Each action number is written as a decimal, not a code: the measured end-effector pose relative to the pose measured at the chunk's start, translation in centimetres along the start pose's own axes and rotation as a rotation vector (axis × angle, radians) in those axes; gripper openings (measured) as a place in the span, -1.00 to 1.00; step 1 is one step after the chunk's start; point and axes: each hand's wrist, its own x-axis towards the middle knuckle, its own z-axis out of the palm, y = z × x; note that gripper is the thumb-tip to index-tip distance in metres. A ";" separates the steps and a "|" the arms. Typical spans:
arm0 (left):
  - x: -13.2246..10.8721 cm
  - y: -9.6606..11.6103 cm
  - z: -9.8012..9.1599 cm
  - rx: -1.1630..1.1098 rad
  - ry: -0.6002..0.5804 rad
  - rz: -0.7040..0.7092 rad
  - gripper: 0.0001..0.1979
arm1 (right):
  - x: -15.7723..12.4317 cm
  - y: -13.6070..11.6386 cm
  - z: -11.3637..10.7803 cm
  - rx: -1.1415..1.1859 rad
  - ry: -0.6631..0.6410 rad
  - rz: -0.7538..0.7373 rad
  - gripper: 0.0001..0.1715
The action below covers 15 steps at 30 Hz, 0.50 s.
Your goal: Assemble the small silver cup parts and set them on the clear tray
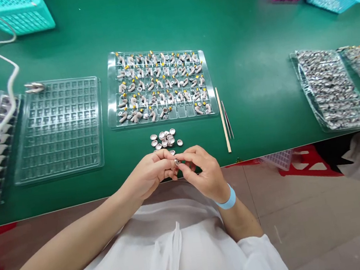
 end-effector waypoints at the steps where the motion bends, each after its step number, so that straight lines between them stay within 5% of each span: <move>1: 0.0 0.0 0.0 0.011 0.005 0.004 -0.86 | 0.0 -0.1 0.0 -0.019 0.009 -0.021 -0.70; 15: -0.1 -0.1 -0.4 0.094 -0.008 0.029 -0.84 | -0.1 -0.1 -0.6 -0.091 -0.036 -0.031 -0.70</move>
